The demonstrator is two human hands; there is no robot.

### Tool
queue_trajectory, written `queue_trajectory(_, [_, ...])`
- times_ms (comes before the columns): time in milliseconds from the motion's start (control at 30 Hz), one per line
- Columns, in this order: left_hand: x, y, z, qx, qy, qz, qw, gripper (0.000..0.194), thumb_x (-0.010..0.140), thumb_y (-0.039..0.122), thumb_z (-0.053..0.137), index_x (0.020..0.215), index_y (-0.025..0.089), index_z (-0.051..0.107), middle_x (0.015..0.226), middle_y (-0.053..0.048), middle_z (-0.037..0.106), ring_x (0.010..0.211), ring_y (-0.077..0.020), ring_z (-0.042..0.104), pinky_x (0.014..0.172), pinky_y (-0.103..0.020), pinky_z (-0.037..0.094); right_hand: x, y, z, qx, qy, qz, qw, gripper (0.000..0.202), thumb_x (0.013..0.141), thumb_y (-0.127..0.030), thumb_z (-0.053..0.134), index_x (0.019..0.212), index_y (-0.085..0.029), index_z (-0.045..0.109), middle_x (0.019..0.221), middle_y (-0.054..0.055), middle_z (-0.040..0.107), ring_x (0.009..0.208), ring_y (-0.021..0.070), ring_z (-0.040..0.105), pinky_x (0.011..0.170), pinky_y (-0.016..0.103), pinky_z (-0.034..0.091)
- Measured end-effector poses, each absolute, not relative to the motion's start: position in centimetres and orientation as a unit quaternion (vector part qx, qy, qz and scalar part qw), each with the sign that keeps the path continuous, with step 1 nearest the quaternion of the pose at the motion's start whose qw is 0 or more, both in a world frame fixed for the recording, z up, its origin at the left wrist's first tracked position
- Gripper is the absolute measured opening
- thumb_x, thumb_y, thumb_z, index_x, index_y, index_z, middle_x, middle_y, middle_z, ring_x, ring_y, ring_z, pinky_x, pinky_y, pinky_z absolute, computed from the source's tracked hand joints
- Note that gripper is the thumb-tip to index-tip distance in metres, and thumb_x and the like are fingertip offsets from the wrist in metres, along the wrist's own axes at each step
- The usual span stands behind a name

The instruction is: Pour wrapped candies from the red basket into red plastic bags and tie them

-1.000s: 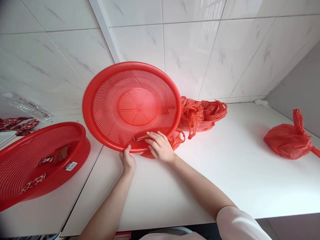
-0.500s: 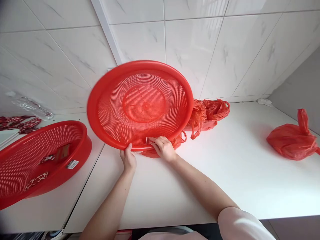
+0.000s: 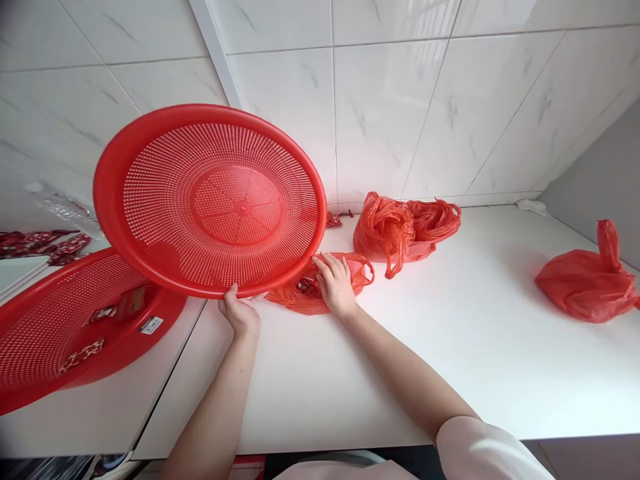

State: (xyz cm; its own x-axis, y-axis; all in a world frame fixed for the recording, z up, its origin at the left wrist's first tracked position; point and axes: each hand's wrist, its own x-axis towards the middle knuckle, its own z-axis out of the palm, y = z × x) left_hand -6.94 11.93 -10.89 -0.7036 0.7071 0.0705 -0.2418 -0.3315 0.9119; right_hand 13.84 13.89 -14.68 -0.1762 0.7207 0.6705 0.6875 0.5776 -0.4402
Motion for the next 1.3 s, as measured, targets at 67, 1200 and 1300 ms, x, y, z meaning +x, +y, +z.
queue_trajectory(67, [-6.8, 12.1, -11.1, 0.223, 0.489, 0.781, 0.317, 0.047, 0.073, 0.032, 0.055, 0.119, 0.024, 0.053, 0.124, -0.011, 0.057, 0.099, -0.0244, 0.061, 0.065, -0.035, 0.056, 13.8, 13.9, -14.8, -0.468, -0.75, 0.009, 0.468, 0.052, 0.095, -0.012, 0.034, 0.145, -0.026, 0.037, 0.146, 0.012, 0.041, 0.139, 0.0254, 0.034, 0.112, 0.059, 0.026])
queue_trajectory(1200, [-15.7, 10.6, -9.3, 0.34, 0.703, 0.621, -0.062, 0.034, 0.065, 0.03, 0.077, 0.086, 0.019, 0.052, 0.067, 0.001, 0.063, 0.068, -0.019, 0.067, 0.075, -0.034, 0.052, 17.8, 14.7, -7.6, -0.401, -0.514, 0.253, 0.715, 0.028, 0.071, -0.027, 0.068, 0.095, -0.021, 0.054, 0.096, 0.003, 0.058, 0.087, 0.0164, 0.06, 0.082, 0.032, 0.052])
queue_trajectory(1300, [-13.1, 11.3, -10.0, 0.404, 0.686, 0.605, -0.039, 0.034, 0.069, 0.03, 0.076, 0.092, 0.019, 0.054, 0.07, 0.001, 0.065, 0.071, -0.0174, 0.068, 0.073, -0.031, 0.052, 17.2, 14.0, -7.3, -0.384, -0.536, 0.279, 0.698, 0.026, 0.072, -0.027, 0.067, 0.094, -0.021, 0.053, 0.094, 0.002, 0.057, 0.082, 0.0146, 0.059, 0.078, 0.029, 0.051])
